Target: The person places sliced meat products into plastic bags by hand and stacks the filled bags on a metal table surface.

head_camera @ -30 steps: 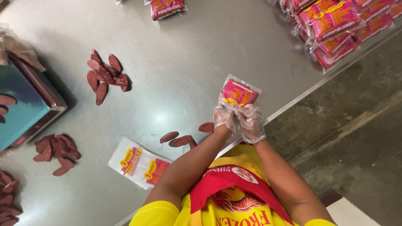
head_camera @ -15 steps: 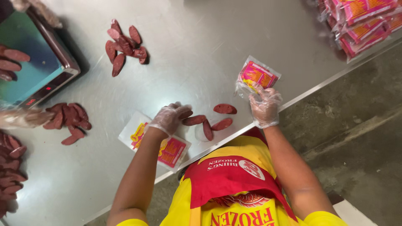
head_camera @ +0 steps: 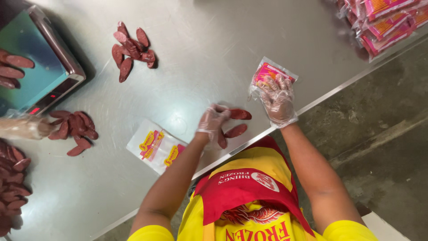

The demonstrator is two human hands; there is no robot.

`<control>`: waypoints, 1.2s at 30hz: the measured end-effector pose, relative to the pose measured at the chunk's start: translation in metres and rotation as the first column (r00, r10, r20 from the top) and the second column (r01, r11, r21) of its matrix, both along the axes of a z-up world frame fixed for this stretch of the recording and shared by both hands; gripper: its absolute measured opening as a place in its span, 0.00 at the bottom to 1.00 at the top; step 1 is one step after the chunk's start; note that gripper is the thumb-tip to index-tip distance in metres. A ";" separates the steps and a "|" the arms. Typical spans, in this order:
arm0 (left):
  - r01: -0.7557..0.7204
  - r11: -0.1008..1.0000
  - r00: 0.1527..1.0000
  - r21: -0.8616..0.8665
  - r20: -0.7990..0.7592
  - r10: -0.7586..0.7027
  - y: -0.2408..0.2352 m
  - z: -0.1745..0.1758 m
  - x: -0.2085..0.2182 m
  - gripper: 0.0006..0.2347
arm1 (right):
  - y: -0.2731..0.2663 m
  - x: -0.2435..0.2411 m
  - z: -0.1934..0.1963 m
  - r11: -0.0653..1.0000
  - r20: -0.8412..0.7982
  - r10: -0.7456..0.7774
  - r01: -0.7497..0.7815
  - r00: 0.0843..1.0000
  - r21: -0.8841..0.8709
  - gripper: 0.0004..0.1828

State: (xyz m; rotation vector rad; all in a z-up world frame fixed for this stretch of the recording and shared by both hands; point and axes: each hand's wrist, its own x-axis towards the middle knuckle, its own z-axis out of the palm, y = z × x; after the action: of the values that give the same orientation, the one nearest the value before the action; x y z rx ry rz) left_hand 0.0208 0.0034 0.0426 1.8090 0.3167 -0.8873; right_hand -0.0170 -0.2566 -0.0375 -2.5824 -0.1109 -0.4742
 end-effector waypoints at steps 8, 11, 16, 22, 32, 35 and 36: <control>-0.535 0.771 0.842 -0.346 -0.137 0.523 -0.108 -0.088 -0.026 0.13 | -0.002 0.001 0.012 0.996 -0.039 0.043 -0.040 0.998 0.085 0.19; -0.616 0.653 0.781 -0.440 -0.232 0.580 -0.129 -0.119 -0.029 0.13 | -0.004 0.002 0.011 0.995 -0.033 0.043 -0.040 0.999 0.091 0.18; -0.631 0.637 0.757 -0.443 -0.168 0.632 -0.159 -0.137 -0.015 0.11 | -0.008 -0.002 0.008 0.989 -0.063 0.052 -0.042 0.997 0.144 0.18; -0.810 0.432 0.569 -0.396 -0.358 0.740 -0.180 -0.123 0.009 0.10 | -0.008 0.000 0.004 0.985 -0.077 0.066 -0.053 0.995 0.164 0.19; 0.125 0.989 0.938 0.082 0.314 -0.145 0.004 -0.004 0.030 0.09 | -0.003 0.002 0.009 0.996 -0.040 0.056 -0.053 0.998 0.071 0.21; 0.548 0.673 0.730 0.496 0.110 -0.675 0.044 0.035 0.026 0.16 | -0.002 0.001 0.008 0.998 -0.025 0.042 -0.041 0.999 0.045 0.23; 0.544 0.675 0.732 0.499 0.112 -0.672 0.049 0.039 0.020 0.16 | -0.001 0.001 0.009 0.998 -0.022 0.046 -0.045 0.999 0.045 0.23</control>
State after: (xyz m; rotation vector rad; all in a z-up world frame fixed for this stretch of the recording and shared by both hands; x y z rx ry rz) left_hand 0.0406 0.0524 0.0812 2.5084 -0.3584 -1.0412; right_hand -0.0163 -0.2574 -0.0288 -2.5354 -0.1488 -0.4255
